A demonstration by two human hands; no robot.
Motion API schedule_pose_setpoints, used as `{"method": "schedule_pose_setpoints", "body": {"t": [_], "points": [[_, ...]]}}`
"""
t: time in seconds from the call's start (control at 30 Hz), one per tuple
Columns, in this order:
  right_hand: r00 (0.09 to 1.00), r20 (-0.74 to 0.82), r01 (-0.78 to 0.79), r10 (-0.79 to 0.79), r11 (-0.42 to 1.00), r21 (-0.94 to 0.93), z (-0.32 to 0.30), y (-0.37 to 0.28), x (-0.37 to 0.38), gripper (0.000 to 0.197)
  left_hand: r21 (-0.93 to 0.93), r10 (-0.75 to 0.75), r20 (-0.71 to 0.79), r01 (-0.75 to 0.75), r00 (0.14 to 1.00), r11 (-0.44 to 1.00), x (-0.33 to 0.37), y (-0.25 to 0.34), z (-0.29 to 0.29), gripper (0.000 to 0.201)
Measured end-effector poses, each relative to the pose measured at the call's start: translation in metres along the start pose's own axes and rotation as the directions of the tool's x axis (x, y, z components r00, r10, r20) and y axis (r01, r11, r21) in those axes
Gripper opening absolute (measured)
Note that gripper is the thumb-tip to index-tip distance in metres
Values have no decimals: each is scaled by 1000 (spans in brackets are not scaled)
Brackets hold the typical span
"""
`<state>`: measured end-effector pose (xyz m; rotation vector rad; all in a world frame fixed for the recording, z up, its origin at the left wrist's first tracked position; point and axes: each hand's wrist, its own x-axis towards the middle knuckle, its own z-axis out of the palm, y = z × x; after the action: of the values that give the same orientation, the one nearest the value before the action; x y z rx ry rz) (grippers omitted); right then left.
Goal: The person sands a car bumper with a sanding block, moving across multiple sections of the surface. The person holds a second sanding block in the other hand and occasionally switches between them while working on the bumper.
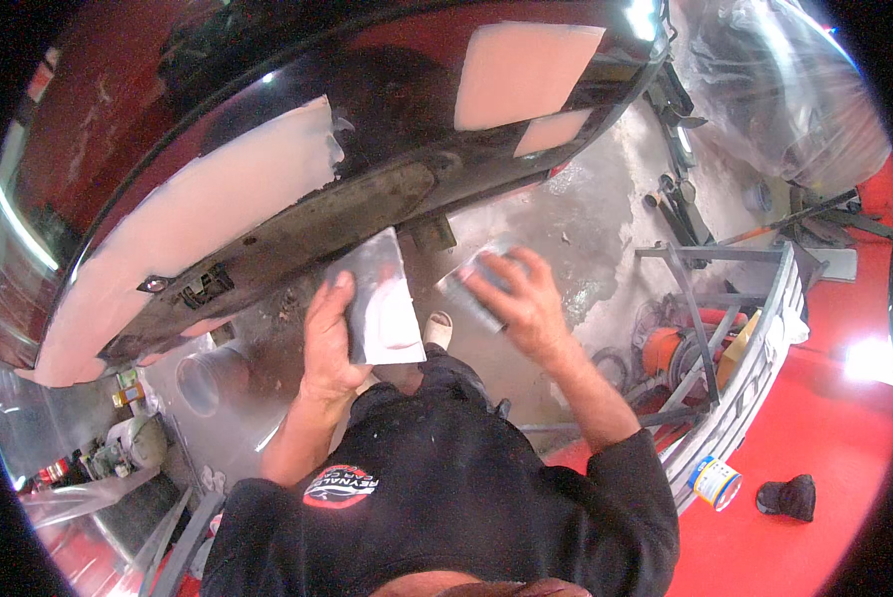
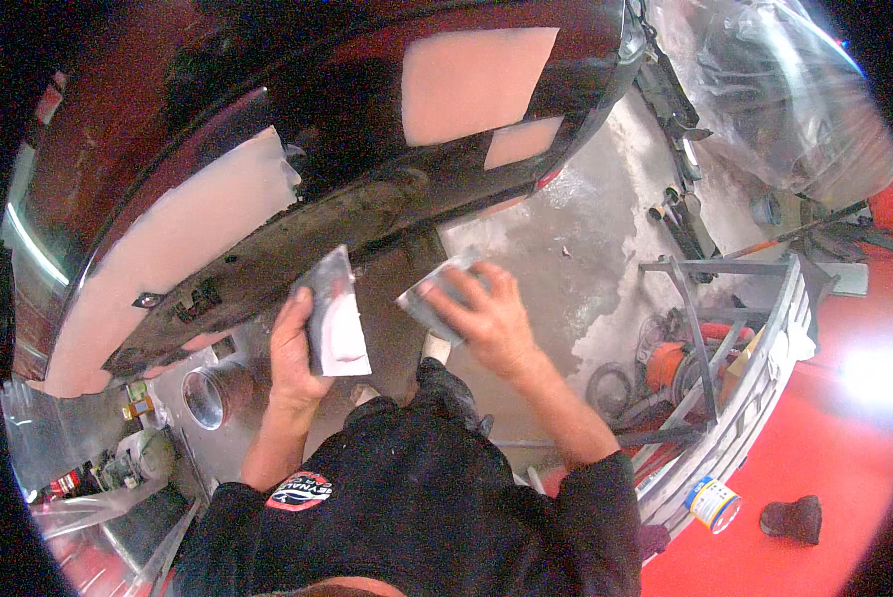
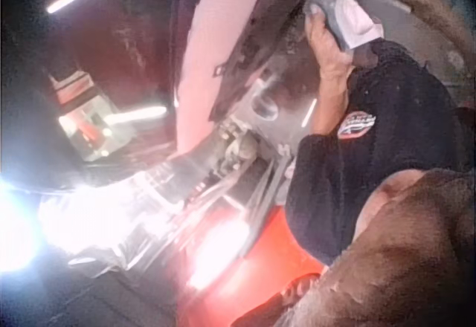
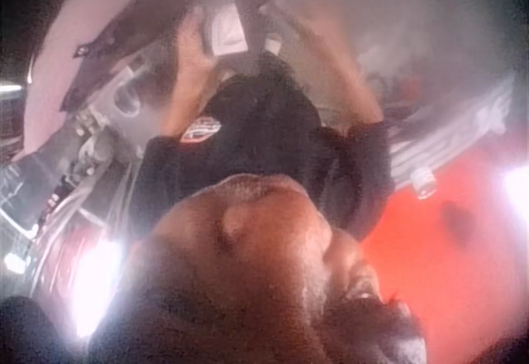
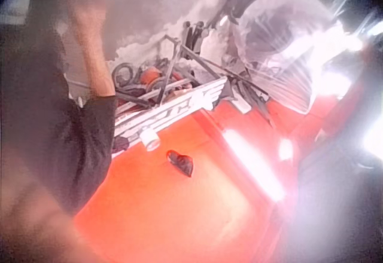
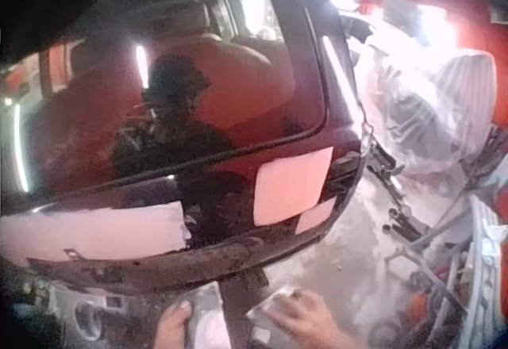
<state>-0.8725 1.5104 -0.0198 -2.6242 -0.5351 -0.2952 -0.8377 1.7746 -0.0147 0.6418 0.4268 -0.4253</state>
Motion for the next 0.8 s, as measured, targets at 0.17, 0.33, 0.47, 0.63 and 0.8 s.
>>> {"method": "schedule_pose_setpoints", "body": {"t": [0.17,0.33,0.47,0.63,0.8], "points": [[881,-474,-130,14,968,-213,-47,70,56,69,62,73,-2,-73,997,995,-2,5,3,33],[764,-617,-83,-187,921,-382,-72,117,143,76,34,11,-46,-9,999,999,-6,-6,-3,35],[742,-613,-95,-270,863,-496,-74,135,162,74,6,-19,-10,19,1000,1000,-2,-15,-16,33],[687,-669,-86,-285,882,-464,-36,135,147,68,-1,-30,-94,30,995,1000,-1,-18,-26,37],[723,-662,-172,-199,876,-451,30,140,109,52,-92,-55,-54,50,997,995,-6,-12,-15,45]]}}
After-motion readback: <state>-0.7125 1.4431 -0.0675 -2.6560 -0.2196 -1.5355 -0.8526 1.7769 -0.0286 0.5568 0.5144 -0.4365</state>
